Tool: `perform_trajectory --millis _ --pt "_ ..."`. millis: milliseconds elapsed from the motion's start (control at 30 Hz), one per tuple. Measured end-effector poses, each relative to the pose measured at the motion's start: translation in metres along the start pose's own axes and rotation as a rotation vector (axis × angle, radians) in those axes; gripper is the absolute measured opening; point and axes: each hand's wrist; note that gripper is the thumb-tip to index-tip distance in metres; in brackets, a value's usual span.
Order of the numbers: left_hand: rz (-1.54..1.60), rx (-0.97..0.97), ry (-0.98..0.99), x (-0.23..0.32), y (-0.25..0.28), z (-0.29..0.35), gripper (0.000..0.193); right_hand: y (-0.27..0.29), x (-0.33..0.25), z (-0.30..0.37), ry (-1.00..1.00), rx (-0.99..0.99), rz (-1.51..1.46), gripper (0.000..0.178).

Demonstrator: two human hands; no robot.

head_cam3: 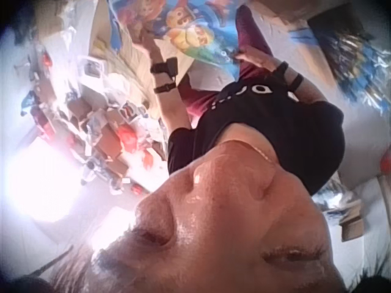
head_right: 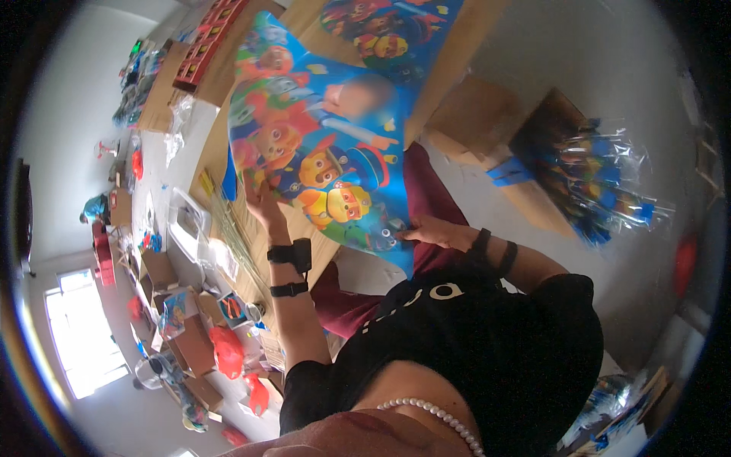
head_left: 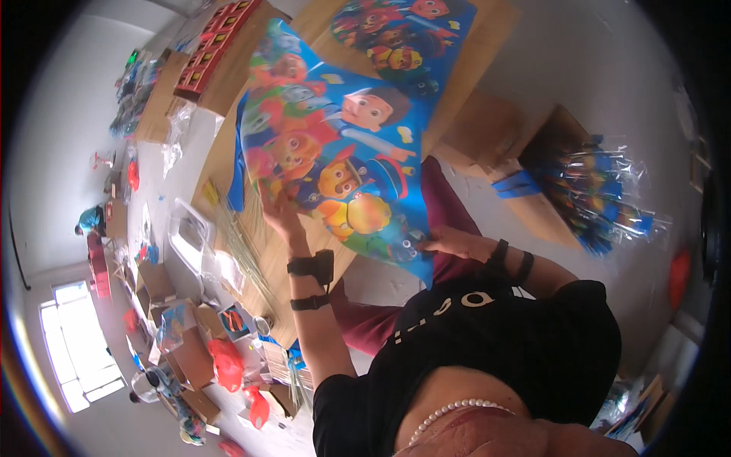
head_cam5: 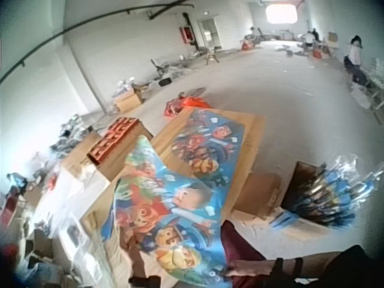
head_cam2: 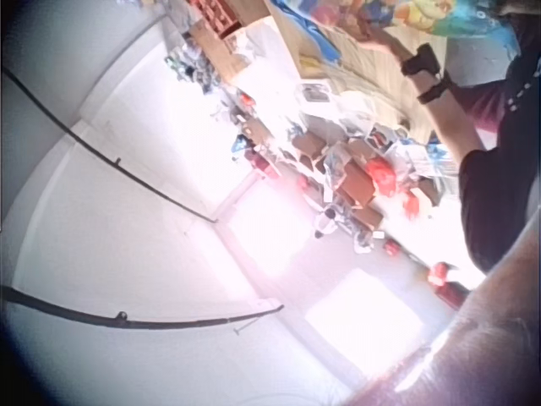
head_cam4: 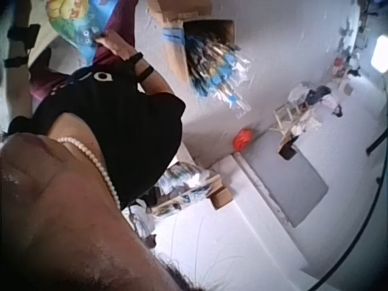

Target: Assemble a kite by attaching support sticks and securing them with tape and string.

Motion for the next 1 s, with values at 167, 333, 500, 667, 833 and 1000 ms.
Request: perform_trajectory --millis 167,333,500,667,833,1000 --pt "0.106 0.192 0.144 -0.024 0.096 0.058 0.057 -0.023 -0.01 -0.009 0.02 0.007 0.12 0.033" --pt "0.081 0.221 0.276 -0.057 0.168 0.098 0.055 -0.041 0.007 -0.031 -0.032 -0.137 0.116 0.028" --pt "0.068 0.22 0.306 -0.065 0.188 0.118 0.052 -0.046 0.022 -0.032 -0.057 -0.173 0.265 0.026" --pt "-0.114 0.316 0.299 -0.054 0.201 0.131 0.07 -0.052 0.037 -0.031 -0.051 -0.216 0.313 0.027" --pt "0.057 0.495 0.134 -0.046 0.196 0.134 0.062 -0.051 0.044 -0.031 -0.172 -0.231 0.318 0.031" --pt "-0.571 0.582 0.046 -0.047 0.207 0.148 0.06 -0.054 0.057 -0.04 -0.188 -0.327 0.284 0.03"
Point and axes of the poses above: each hand's wrist, its own z-axis away from the middle knuckle, its own y-axis out of the back of the hand, x = y × z, and after that the axes turned 12 degrees about z, right-handed
